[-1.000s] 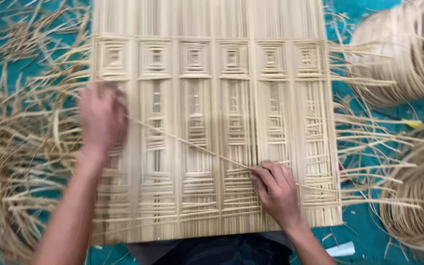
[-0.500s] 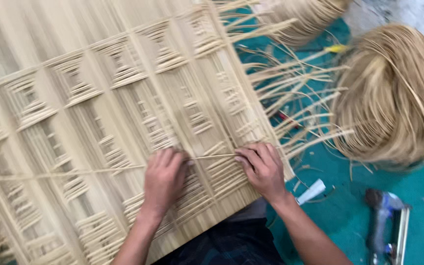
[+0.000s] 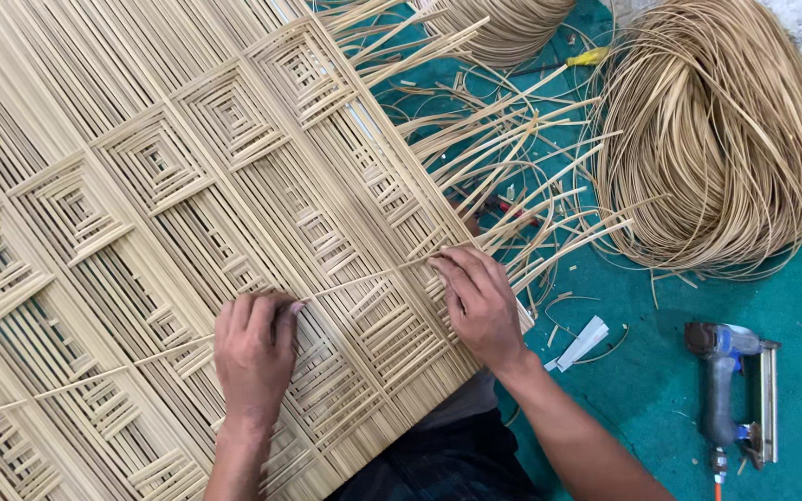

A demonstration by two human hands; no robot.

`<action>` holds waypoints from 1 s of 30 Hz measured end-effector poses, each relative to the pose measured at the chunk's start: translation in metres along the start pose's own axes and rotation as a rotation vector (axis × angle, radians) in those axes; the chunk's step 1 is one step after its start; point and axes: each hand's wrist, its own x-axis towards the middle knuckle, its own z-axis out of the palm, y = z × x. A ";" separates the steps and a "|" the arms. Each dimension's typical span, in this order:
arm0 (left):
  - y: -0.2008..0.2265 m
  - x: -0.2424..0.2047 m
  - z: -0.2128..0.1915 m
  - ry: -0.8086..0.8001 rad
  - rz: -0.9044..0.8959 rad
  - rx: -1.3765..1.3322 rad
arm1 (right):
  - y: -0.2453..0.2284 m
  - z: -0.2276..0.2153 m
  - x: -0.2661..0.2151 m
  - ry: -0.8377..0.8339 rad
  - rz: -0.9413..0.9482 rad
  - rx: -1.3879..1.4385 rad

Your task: The person weaves thin bamboo strips into a rectangular mat, interlacing them over and under existing strips to form a geometric pattern. The person works by hand, pulling and pressing the strips into place.

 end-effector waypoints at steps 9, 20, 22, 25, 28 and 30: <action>-0.009 0.005 -0.004 -0.010 -0.033 0.094 | 0.062 -0.009 0.011 -0.192 0.226 -0.223; -0.042 0.030 -0.008 0.083 -0.068 0.111 | 0.076 0.021 0.106 -0.016 -0.172 -0.354; -0.051 0.038 -0.007 0.100 -0.072 0.161 | 0.085 0.042 0.128 0.003 -0.205 -0.360; -0.063 0.053 -0.006 0.122 -0.082 0.239 | 0.090 0.065 0.159 0.008 -0.230 -0.339; -0.074 0.066 -0.003 0.144 -0.085 0.275 | 0.096 0.085 0.178 0.009 -0.214 -0.288; -0.082 0.073 0.001 0.159 -0.083 0.281 | 0.099 0.094 0.185 0.024 -0.205 -0.265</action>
